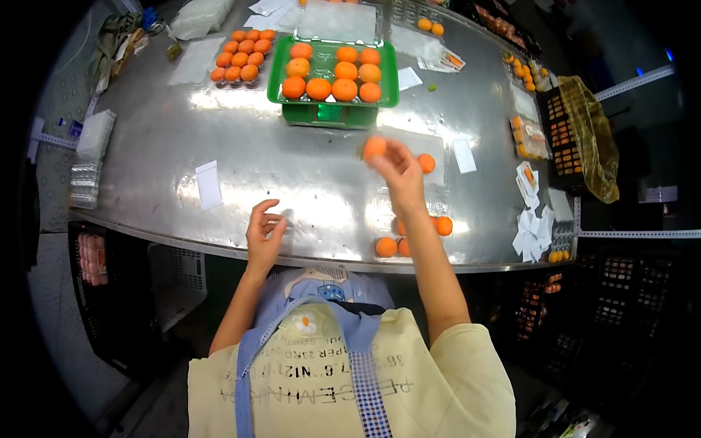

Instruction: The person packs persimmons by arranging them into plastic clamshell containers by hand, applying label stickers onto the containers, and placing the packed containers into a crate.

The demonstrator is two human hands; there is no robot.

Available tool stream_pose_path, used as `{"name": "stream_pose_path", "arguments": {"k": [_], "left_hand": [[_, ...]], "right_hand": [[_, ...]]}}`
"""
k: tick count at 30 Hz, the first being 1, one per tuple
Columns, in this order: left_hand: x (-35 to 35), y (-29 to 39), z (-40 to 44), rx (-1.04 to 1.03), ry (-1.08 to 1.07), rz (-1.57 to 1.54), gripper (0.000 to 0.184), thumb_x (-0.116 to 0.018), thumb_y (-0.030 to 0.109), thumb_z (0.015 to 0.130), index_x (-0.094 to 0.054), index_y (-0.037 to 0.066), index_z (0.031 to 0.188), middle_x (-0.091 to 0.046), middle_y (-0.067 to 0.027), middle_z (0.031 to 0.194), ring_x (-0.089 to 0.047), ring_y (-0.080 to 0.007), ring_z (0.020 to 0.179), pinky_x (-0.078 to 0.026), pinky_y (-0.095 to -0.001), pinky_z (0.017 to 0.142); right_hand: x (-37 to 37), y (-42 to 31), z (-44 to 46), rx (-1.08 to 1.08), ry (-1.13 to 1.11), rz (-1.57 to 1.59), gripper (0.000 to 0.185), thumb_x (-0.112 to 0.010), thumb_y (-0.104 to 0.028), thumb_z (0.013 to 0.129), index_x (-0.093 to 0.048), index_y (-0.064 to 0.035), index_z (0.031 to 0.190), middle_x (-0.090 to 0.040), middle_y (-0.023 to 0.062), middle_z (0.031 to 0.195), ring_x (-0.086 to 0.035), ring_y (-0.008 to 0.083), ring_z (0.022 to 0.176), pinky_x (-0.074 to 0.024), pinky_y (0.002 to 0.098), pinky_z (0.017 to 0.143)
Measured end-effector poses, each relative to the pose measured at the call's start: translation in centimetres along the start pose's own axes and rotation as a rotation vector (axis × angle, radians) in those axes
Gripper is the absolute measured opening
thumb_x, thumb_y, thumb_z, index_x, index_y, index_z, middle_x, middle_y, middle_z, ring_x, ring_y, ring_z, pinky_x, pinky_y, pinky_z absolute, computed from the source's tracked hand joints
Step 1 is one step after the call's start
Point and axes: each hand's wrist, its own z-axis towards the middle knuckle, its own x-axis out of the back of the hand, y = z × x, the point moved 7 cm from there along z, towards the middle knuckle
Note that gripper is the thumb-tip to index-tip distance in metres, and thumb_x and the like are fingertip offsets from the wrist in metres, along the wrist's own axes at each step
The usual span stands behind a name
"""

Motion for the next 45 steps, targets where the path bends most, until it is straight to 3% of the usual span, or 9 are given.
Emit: {"name": "stream_pose_path", "arguments": {"k": [9,15,16,18,27,33,36,39,45], "left_hand": [[11.1,-6.7,-1.7,0.032,0.311,0.209,0.026,-0.058,-0.002,0.086,-0.057,0.003,0.112,-0.054,-0.0084,0.112,-0.058,-0.0152,0.082,-0.049,-0.0254,0.068],[10.8,-4.6,-1.5,-0.12,0.329,0.485,0.018,-0.061,-0.001,0.084,-0.061,0.004,0.102,-0.058,-0.0098,0.103,-0.06,-0.0187,0.066,-0.048,-0.0264,0.055],[10.7,-4.6,-1.4,-0.126,0.335,0.502,0.017,-0.061,-0.001,0.084,-0.061,0.004,0.101,-0.059,-0.0097,0.101,-0.06,-0.0191,0.065,-0.048,-0.027,0.054],[10.6,-4.5,-1.2,-0.141,0.346,0.541,0.015,-0.061,0.0,0.084,-0.062,0.005,0.098,-0.06,-0.0096,0.099,-0.06,-0.0199,0.061,-0.048,-0.0282,0.051],[10.3,-5.0,-0.9,-0.127,0.34,0.625,0.014,-0.062,-0.002,0.083,-0.063,0.004,0.096,-0.062,-0.01,0.095,-0.06,-0.0199,0.06,-0.046,-0.0275,0.05],[10.2,-4.8,-0.6,-0.094,0.338,0.676,0.014,-0.062,0.001,0.083,-0.063,0.007,0.095,-0.064,-0.01,0.092,-0.064,-0.0256,0.065,-0.05,-0.0327,0.053],[10.1,-5.1,-0.6,-0.075,0.332,0.691,0.013,-0.062,0.001,0.082,-0.064,0.007,0.095,-0.064,-0.0097,0.092,-0.064,-0.0271,0.067,-0.05,-0.0336,0.055],[9.9,-4.5,-0.4,-0.157,0.35,0.72,0.012,-0.062,-0.002,0.083,-0.064,0.005,0.093,-0.063,-0.0091,0.088,-0.061,-0.0215,0.059,-0.047,-0.0291,0.05],[9.8,-4.2,-0.2,-0.172,0.344,0.752,0.012,-0.062,-0.001,0.083,-0.064,0.005,0.092,-0.064,-0.0096,0.088,-0.061,-0.0229,0.061,-0.048,-0.0299,0.052]], "right_hand": [[-4.3,-4.4,13.6,0.146,-0.02,-0.283,0.047,-0.074,-0.016,0.082,-0.054,0.0034,0.12,-0.061,0.0107,0.112,-0.06,0.0168,0.102,-0.048,0.0291,0.09],[-7.7,-3.6,20.4,0.203,-0.184,-0.668,0.047,-0.077,-0.019,0.08,-0.056,0.0033,0.115,-0.063,0.0088,0.104,-0.062,0.0148,0.095,-0.0497,0.0262,0.084],[-7.6,-3.3,21.4,0.217,-0.15,-0.729,0.052,-0.08,-0.027,0.074,-0.059,0.0012,0.113,-0.066,0.0108,0.104,-0.063,0.0182,0.092,-0.0518,0.0308,0.082],[-7.8,-3.4,23.0,0.246,-0.154,-0.81,0.052,-0.079,-0.028,0.073,-0.06,0.0013,0.112,-0.066,0.0104,0.102,-0.064,0.0181,0.091,-0.0522,0.0309,0.081],[-9.9,-3.8,28.4,0.38,-0.191,-1.178,0.047,-0.078,-0.028,0.073,-0.063,-0.0002,0.107,-0.067,0.01,0.099,-0.065,0.0185,0.089,-0.052,0.031,0.079],[-12.0,-2.2,29.6,0.46,-0.358,-1.468,0.044,-0.075,-0.033,0.072,-0.064,-0.0042,0.105,-0.067,0.014,0.101,-0.066,0.0281,0.09,-0.0523,0.0378,0.08],[-12.4,-1.7,29.8,0.525,-0.399,-1.509,0.045,-0.074,-0.034,0.073,-0.064,-0.0039,0.104,-0.067,0.0147,0.1,-0.066,0.0292,0.089,-0.0523,0.0385,0.08],[-12.2,-1.0,30.2,0.535,-0.417,-1.523,0.044,-0.074,-0.034,0.072,-0.065,-0.004,0.104,-0.067,0.0142,0.1,-0.066,0.0293,0.089,-0.0523,0.0388,0.079],[-11.3,-1.7,30.8,0.41,-0.373,-1.422,0.045,-0.074,-0.033,0.073,-0.065,-0.0035,0.105,-0.067,0.0127,0.099,-0.066,0.025,0.09,-0.0523,0.036,0.08]]}}
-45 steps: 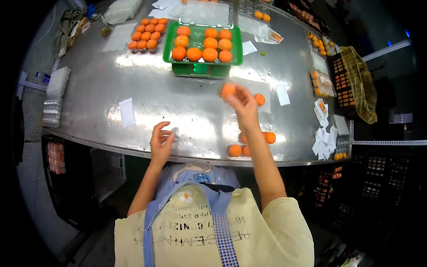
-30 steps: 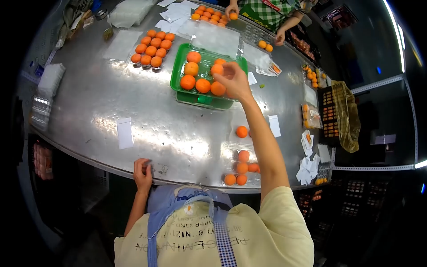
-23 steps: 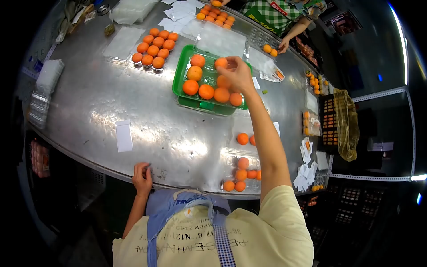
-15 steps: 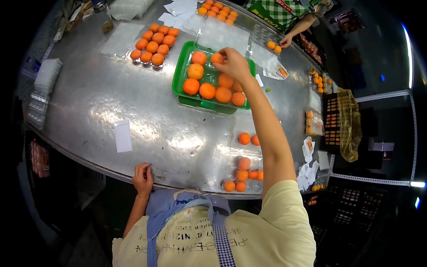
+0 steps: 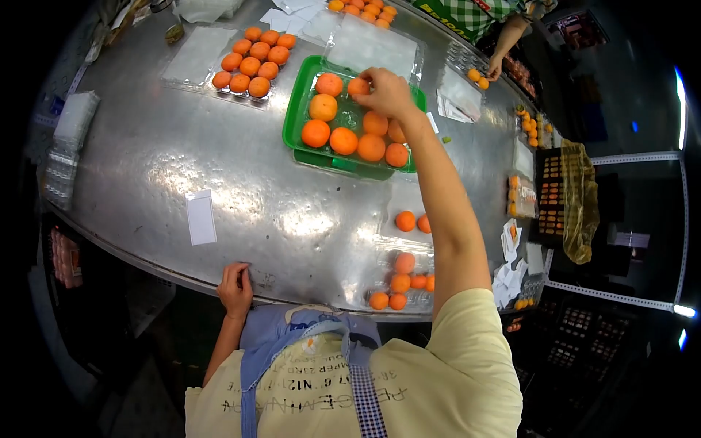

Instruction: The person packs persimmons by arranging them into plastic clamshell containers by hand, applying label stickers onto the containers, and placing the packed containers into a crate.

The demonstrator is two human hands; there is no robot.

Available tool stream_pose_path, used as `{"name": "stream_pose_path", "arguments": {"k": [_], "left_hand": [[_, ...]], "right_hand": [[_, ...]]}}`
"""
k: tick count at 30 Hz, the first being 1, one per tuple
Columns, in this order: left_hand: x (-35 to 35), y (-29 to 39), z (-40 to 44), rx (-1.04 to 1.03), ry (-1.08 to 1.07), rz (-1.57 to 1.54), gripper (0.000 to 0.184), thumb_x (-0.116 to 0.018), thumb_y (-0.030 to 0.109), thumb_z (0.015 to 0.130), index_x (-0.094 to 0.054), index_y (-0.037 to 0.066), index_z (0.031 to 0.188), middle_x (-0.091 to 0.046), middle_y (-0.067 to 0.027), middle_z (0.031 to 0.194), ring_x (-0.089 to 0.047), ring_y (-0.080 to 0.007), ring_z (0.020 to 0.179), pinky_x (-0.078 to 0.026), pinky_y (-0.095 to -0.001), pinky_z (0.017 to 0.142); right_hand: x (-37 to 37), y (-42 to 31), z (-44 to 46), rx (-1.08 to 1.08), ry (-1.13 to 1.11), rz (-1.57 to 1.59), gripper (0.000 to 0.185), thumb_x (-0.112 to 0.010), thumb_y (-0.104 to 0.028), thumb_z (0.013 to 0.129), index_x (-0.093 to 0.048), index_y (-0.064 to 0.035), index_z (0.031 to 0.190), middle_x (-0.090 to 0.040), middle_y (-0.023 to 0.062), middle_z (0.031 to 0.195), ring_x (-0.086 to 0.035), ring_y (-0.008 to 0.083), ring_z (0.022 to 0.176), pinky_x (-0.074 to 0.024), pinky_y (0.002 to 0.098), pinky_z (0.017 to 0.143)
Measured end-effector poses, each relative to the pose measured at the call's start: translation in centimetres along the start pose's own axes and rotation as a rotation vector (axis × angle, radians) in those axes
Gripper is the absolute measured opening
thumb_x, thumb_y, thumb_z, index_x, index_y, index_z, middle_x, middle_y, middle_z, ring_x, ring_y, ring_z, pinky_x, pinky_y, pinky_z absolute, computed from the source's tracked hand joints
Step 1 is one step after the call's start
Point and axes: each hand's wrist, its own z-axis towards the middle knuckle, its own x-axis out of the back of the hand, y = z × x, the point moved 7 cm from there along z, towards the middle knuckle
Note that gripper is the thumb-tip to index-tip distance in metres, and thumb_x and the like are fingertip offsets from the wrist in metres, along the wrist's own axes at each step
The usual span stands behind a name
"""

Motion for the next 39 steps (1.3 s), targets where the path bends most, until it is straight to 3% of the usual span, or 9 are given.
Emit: {"name": "stream_pose_path", "arguments": {"k": [12,15,20,22,24,28,29,31,39], "left_hand": [[-0.2,-0.1,-0.1,0.039,-0.031,0.018,0.011,-0.063,-0.001,0.083,-0.065,0.005,0.091,-0.064,-0.0087,0.091,-0.065,-0.0219,0.068,-0.049,-0.0299,0.055],[-1.0,-1.6,-0.4,0.33,-0.154,-0.239,0.018,-0.061,0.002,0.086,-0.063,0.005,0.104,-0.065,-0.0097,0.102,-0.065,-0.018,0.079,-0.051,-0.0288,0.059],[-4.6,6.1,4.7,0.658,-0.482,-1.36,0.051,-0.048,0.033,0.099,-0.034,0.006,0.141,-0.048,-0.0177,0.132,-0.062,-0.0275,0.099,-0.054,-0.0378,0.08],[-6.0,10.2,6.9,0.627,-0.611,-1.526,0.056,-0.041,0.043,0.1,-0.032,0.006,0.142,-0.044,-0.0174,0.134,-0.059,-0.0279,0.108,-0.052,-0.0392,0.086],[-7.5,11.4,7.4,0.774,-0.614,-1.574,0.051,-0.041,0.041,0.1,-0.039,0.005,0.136,-0.052,-0.0148,0.124,-0.06,-0.0247,0.099,-0.051,-0.0362,0.079],[-9.5,11.1,6.8,0.853,-0.652,-1.502,0.042,-0.042,0.038,0.101,-0.048,0.005,0.126,-0.059,-0.0109,0.109,-0.058,-0.02,0.086,-0.049,-0.0319,0.069],[-9.6,10.8,6.3,0.857,-0.658,-1.481,0.041,-0.043,0.037,0.101,-0.048,0.005,0.126,-0.059,-0.0109,0.109,-0.058,-0.02,0.086,-0.049,-0.0319,0.07],[-9.7,10.3,5.4,0.872,-0.672,-1.427,0.039,-0.044,0.035,0.1,-0.048,0.006,0.126,-0.058,-0.0108,0.109,-0.058,-0.0196,0.086,-0.049,-0.0315,0.07],[-10.4,6.8,2.9,0.945,-0.65,-1.325,0.035,-0.048,0.031,0.099,-0.048,0.007,0.125,-0.058,-0.011,0.109,-0.059,-0.0192,0.084,-0.05,-0.0307,0.069]], "right_hand": [[5.8,2.8,-1.4,-0.091,0.111,0.319,0.049,-0.077,-0.031,0.076,-0.064,-0.0005,0.111,-0.068,0.0077,0.099,-0.063,0.0161,0.091,-0.0508,0.0306,0.082],[7.1,-1.0,-4.6,-0.015,0.142,0.436,0.046,-0.077,-0.028,0.072,-0.065,-0.0004,0.107,-0.068,0.0102,0.096,-0.065,0.0207,0.092,-0.051,0.0327,0.082],[1.4,-14.9,-14.0,0.391,-0.318,0.388,0.042,-0.077,-0.021,0.068,-0.062,-0.0063,0.104,-0.063,0.0095,0.098,-0.061,0.0255,0.091,-0.0464,0.0368,0.08],[-0.9,-17.4,-16.8,0.52,-0.308,0.344,0.039,-0.076,-0.025,0.069,-0.063,-0.0082,0.102,-0.063,0.0077,0.098,-0.061,0.0261,0.091,-0.0422,0.038,0.087],[-1.9,-17.6,-17.5,0.524,-0.325,0.325,0.04,-0.076,-0.026,0.071,-0.063,-0.0075,0.104,-0.064,0.008,0.099,-0.061,0.0259,0.092,-0.045,0.0381,0.084],[2.3,-9.0,-12.1,0.026,-0.145,0.467,0.042,-0.074,-0.03,0.076,-0.064,-0.005,0.109,-0.064,0.0112,0.105,-0.062,0.0286,0.096,-0.0494,0.0379,0.082],[3.4,-5.1,-10.5,-0.166,-0.021,0.434,0.044,-0.072,-0.032,0.078,-0.064,-0.0037,0.11,-0.064,0.0131,0.109,-0.062,0.0312,0.098,-0.0508,0.0374,0.083],[4.9,1.7,-8.1,-0.183,0.223,0.093,0.044,-0.068,-0.033,0.081,-0.063,-0.0041,0.114,-0.064,0.0142,0.112,-0.061,0.0319,0.102,-0.0496,0.0397,0.086],[1.4,9.0,-5.2,-0.295,-0.098,-0.078,0.056,-0.071,-0.045,0.076,-0.063,-0.0056,0.116,-0.066,0.0166,0.108,-0.065,0.0302,0.097,-0.0505,0.0401,0.082]]}}
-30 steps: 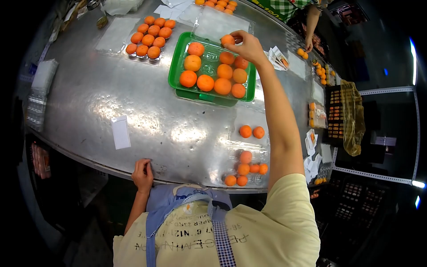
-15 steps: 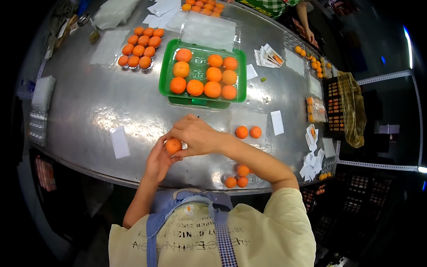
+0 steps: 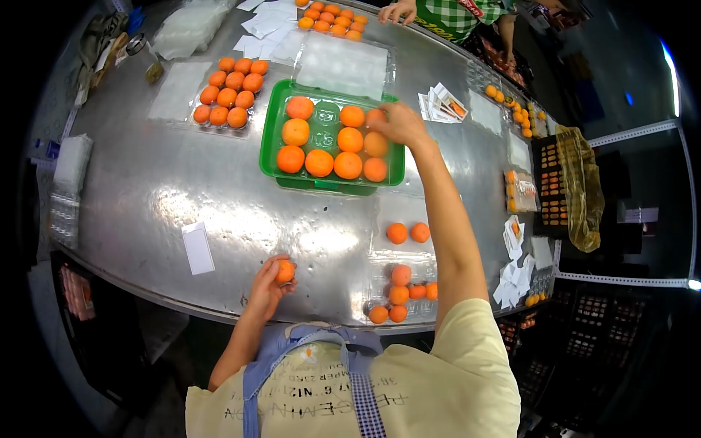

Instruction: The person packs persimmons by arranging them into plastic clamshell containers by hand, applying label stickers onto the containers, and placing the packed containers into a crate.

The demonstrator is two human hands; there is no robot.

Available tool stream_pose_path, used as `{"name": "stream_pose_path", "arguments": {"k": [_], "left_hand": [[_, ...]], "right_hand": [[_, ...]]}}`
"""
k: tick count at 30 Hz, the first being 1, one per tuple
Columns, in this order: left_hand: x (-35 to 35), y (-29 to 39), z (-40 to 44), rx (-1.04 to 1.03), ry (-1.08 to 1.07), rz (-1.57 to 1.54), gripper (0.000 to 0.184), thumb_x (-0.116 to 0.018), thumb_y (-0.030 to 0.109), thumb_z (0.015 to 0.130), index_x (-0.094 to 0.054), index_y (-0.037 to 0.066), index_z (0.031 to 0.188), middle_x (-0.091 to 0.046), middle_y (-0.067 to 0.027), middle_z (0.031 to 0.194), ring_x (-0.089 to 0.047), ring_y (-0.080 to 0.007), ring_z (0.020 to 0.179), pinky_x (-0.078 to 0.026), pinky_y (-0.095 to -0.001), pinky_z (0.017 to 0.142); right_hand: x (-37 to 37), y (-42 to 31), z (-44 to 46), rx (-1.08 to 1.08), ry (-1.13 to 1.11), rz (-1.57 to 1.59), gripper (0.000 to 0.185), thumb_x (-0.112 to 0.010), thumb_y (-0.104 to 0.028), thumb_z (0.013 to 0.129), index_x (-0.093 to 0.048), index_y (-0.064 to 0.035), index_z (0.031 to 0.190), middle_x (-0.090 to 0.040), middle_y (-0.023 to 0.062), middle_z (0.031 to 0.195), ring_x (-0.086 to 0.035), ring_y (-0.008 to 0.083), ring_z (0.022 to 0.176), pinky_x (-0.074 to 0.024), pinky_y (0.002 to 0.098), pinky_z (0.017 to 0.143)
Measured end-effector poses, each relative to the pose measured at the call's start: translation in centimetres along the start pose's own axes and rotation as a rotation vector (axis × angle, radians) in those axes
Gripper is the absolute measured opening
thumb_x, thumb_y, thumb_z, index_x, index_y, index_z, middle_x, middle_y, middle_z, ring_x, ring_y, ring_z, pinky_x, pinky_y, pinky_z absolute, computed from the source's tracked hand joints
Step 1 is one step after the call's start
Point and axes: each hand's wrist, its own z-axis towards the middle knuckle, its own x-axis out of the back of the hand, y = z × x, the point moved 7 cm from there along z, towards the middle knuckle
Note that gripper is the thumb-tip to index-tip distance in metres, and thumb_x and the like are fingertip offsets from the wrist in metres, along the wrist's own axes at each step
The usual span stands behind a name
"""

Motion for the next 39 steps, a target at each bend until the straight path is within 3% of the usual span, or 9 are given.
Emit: {"name": "stream_pose_path", "arguments": {"k": [4,13,19,25,28,31,34,37,39], "left_hand": [[0.4,0.3,0.2,-0.004,0.0,-0.018,0.033,-0.049,0.03,0.099,-0.051,0.007,0.123,-0.059,-0.0096,0.109,-0.06,-0.0179,0.086,-0.05,-0.0293,0.071],[0.3,1.2,0.3,-0.038,0.011,-0.015,0.034,-0.048,0.029,0.099,-0.05,0.005,0.124,-0.06,-0.0105,0.106,-0.059,-0.0184,0.082,-0.05,-0.0292,0.069],[1.2,1.1,0.3,-0.044,0.036,-0.022,0.034,-0.049,0.031,0.099,-0.051,0.006,0.122,-0.06,-0.0097,0.106,-0.06,-0.0183,0.082,-0.05,-0.0293,0.069],[1.3,1.1,0.4,-0.047,0.035,-0.021,0.033,-0.049,0.03,0.099,-0.051,0.007,0.122,-0.06,-0.0096,0.105,-0.06,-0.0183,0.081,-0.05,-0.0292,0.069],[1.4,1.3,0.4,-0.054,0.035,-0.018,0.033,-0.049,0.03,0.099,-0.051,0.006,0.122,-0.06,-0.0098,0.105,-0.06,-0.0183,0.081,-0.05,-0.029,0.069],[1.5,1.5,0.4,-0.061,0.044,-0.022,0.033,-0.049,0.03,0.099,-0.051,0.006,0.122,-0.06,-0.01,0.105,-0.061,-0.0184,0.081,-0.05,-0.0289,0.068],[1.8,1.4,0.6,-0.062,0.054,-0.025,0.033,-0.049,0.029,0.099,-0.051,0.006,0.121,-0.06,-0.0102,0.105,-0.061,-0.0185,0.081,-0.051,-0.0292,0.068],[1.9,1.3,0.7,-0.049,0.066,-0.022,0.032,-0.049,0.029,0.099,-0.051,0.006,0.121,-0.06,-0.0103,0.105,-0.061,-0.0187,0.081,-0.051,-0.0294,0.068],[1.9,1.3,0.8,-0.045,0.064,-0.022,0.032,-0.049,0.029,0.099,-0.051,0.006,0.121,-0.061,-0.0103,0.105,-0.061,-0.0187,0.081,-0.05,-0.0295,0.069]], "right_hand": [[0.5,0.0,0.0,-0.071,-0.05,0.027,0.061,-0.071,-0.052,0.068,-0.066,-0.0105,0.112,-0.068,0.0154,0.107,-0.063,0.0324,0.101,-0.0494,0.0408,0.084],[0.6,0.0,0.7,-0.21,-0.201,-0.015,0.06,-0.071,-0.052,0.066,-0.063,-0.0118,0.11,-0.069,0.0137,0.101,-0.064,0.0315,0.1,-0.0493,0.0402,0.083],[0.5,-0.6,0.8,-0.112,-0.05,-0.02,0.056,-0.07,-0.04,0.066,-0.062,-0.0057,0.109,-0.065,0.0177,0.109,-0.062,0.0323,0.104,-0.0488,0.0392,0.086],[-0.1,0.0,1.2,-0.034,-0.018,-0.001,0.064,-0.079,-0.037,0.061,-0.063,0.0021,0.109,-0.065,0.0199,0.105,-0.063,0.0306,0.097,-0.0501,0.0359,0.084],[0.8,-0.1,0.6,-0.044,-0.028,0.184,0.06,-0.078,-0.035,0.06,-0.064,-0.0022,0.109,-0.066,0.0173,0.104,-0.064,0.0294,0.096,-0.0506,0.0367,0.083],[1.5,0.2,0.0,-0.135,-0.051,0.427,0.06,-0.08,-0.034,0.064,-0.063,0.0009,0.111,-0.065,0.0115,0.105,-0.062,0.0207,0.094,-0.05,0.0322,0.083],[2.5,-0.6,0.6,-0.056,0.03,0.628,0.055,-0.078,-0.031,0.067,-0.062,0.0002,0.111,-0.064,0.0089,0.104,-0.061,0.0175,0.093,-0.0502,0.0313,0.082],[3.6,-5.2,0.9,0.13,0.016,0.524,0.053,-0.077,-0.029,0.069,-0.062,0.0002,0.111,-0.065,0.0094,0.104,-0.061,0.0165,0.092,-0.0505,0.0312,0.081],[3.5,-8.2,1.2,0.274,0.03,0.361,0.053,-0.076,-0.029,0.067,-0.062,-0.0004,0.109,-0.064,0.0129,0.101,-0.062,0.0217,0.091,-0.0513,0.0335,0.08]]}}
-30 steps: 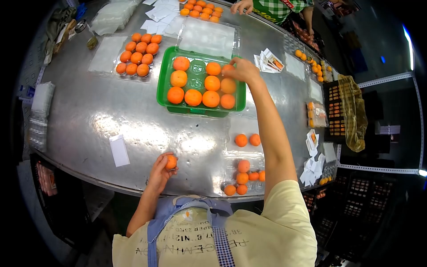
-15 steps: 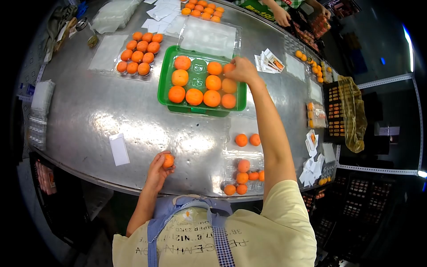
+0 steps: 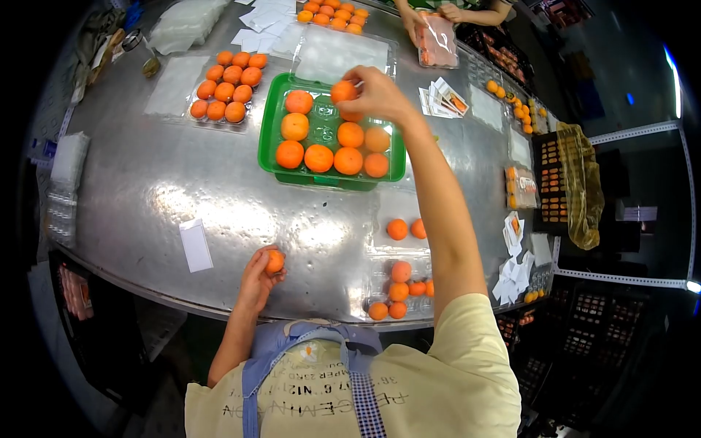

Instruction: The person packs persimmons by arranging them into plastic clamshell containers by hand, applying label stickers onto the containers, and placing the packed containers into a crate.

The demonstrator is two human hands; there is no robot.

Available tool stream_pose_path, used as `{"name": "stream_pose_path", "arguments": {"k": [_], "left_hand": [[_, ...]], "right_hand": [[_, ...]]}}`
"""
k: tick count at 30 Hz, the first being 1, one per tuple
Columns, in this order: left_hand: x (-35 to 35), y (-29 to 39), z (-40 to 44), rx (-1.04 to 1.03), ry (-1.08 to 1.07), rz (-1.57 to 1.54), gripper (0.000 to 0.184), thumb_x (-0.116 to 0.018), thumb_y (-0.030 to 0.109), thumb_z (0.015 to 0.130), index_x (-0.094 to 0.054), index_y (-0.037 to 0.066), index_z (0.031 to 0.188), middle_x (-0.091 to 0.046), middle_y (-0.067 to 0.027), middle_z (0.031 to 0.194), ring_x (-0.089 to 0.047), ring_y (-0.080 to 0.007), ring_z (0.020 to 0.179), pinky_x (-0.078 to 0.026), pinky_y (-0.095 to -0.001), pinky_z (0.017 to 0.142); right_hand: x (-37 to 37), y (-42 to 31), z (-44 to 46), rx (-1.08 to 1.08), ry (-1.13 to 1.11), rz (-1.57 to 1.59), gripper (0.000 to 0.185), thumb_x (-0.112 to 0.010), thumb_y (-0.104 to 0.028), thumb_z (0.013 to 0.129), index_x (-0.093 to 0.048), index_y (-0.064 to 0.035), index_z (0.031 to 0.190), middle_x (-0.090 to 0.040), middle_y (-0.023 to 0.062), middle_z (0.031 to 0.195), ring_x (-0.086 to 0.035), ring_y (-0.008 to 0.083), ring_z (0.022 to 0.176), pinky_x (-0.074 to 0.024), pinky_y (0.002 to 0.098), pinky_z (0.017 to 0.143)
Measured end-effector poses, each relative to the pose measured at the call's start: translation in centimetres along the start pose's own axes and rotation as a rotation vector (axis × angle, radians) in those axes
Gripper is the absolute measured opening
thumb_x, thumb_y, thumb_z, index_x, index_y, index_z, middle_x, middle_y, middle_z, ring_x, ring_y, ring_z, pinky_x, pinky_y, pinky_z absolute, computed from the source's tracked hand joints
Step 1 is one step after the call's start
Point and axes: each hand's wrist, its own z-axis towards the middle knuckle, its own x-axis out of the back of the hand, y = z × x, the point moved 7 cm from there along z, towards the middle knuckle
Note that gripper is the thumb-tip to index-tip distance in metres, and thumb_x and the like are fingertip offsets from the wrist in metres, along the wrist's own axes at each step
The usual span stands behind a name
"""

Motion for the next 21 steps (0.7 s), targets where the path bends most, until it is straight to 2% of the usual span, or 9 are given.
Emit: {"name": "stream_pose_path", "arguments": {"k": [2,3,6,9,12,15,18,21], "left_hand": [[-0.2,0.1,0.0,0.008,-0.015,0.002,0.032,-0.05,0.029,0.099,-0.051,0.007,0.122,-0.06,-0.009,0.107,-0.06,-0.018,0.083,-0.05,-0.0292,0.07],[-0.2,0.2,0.0,0.009,-0.02,0.001,0.031,-0.05,0.029,0.099,-0.052,0.008,0.122,-0.06,-0.0083,0.108,-0.06,-0.0176,0.084,-0.05,-0.029,0.071],[0.2,0.5,-0.1,-0.009,-0.01,-0.009,0.032,-0.05,0.028,0.099,-0.051,0.008,0.123,-0.059,-0.0082,0.108,-0.06,-0.0178,0.084,-0.05,-0.0289,0.071],[1.0,0.5,-0.1,-0.022,-0.001,-0.037,0.032,-0.05,0.029,0.099,-0.051,0.008,0.123,-0.059,-0.0083,0.108,-0.06,-0.0179,0.084,-0.05,-0.0287,0.071],[1.5,0.5,0.0,-0.015,0.02,-0.031,0.032,-0.049,0.029,0.099,-0.051,0.008,0.123,-0.059,-0.0082,0.107,-0.06,-0.0178,0.083,-0.05,-0.0287,0.071],[1.6,0.6,0.0,-0.018,0.013,-0.028,0.032,-0.05,0.028,0.099,-0.051,0.008,0.123,-0.059,-0.0081,0.106,-0.06,-0.0174,0.083,-0.05,-0.0286,0.07],[1.4,0.9,0.0,-0.026,0.015,-0.032,0.031,-0.05,0.028,0.099,-0.051,0.008,0.122,-0.059,-0.0079,0.106,-0.06,-0.017,0.083,-0.05,-0.0283,0.07],[1.5,0.9,0.2,-0.032,0.01,-0.046,0.031,-0.049,0.028,0.099,-0.051,0.008,0.122,-0.06,-0.0078,0.106,-0.06,-0.0167,0.083,-0.05,-0.0282,0.07]], "right_hand": [[-1.4,-2.1,1.2,0.149,-0.036,-0.157,0.053,-0.076,-0.028,0.065,-0.062,-0.0011,0.108,-0.064,0.0165,0.099,-0.063,0.027,0.09,-0.0521,0.0358,0.079],[-2.4,-1.9,1.8,0.16,-0.056,-0.19,0.051,-0.074,-0.027,0.063,-0.062,-0.002,0.107,-0.061,0.0202,0.101,-0.061,0.0333,0.094,-0.0512,0.0388,0.082],[-4.7,-1.2,3.4,0.198,-0.183,-0.304,0.05,-0.073,-0.025,0.065,-0.061,-0.0034,0.108,-0.059,0.0209,0.105,-0.059,0.0351,0.098,-0.0494,0.04,0.087],[-5.6,-1.1,3.9,0.157,-0.312,-0.36,0.05,-0.072,-0.024,0.065,-0.061,-0.0049,0.11,-0.058,0.0207,0.107,-0.056,0.0358,0.104,-0.0473,0.0404,0.091],[-6.7,-0.5,4.6,0.21,-0.41,-0.438,0.052,-0.073,-0.024,0.066,-0.06,-0.0062,0.113,-0.058,0.0195,0.109,-0.055,0.0353,0.107,-0.0471,0.0407,0.092],[-6.9,-0.5,4.9,0.2,-0.428,-0.435,0.054,-0.075,-0.025,0.066,-0.059,-0.007,0.115,-0.058,0.0192,0.11,-0.054,0.0349,0.109,-0.0467,0.041,0.092],[-6.5,-1.0,4.4,0.229,-0.327,-0.391,0.057,-0.078,-0.023,0.064,-0.057,-0.0061,0.115,-0.058,0.0179,0.11,-0.056,0.034,0.106,-0.0479,0.0394,0.09],[-6.2,-1.4,3.3,0.035,-0.323,-0.577,0.056,-0.075,-0.031,0.068,-0.059,-0.0073,0.116,-0.059,0.0161,0.11,-0.056,0.033,0.106,-0.0477,0.0405,0.09]]}}
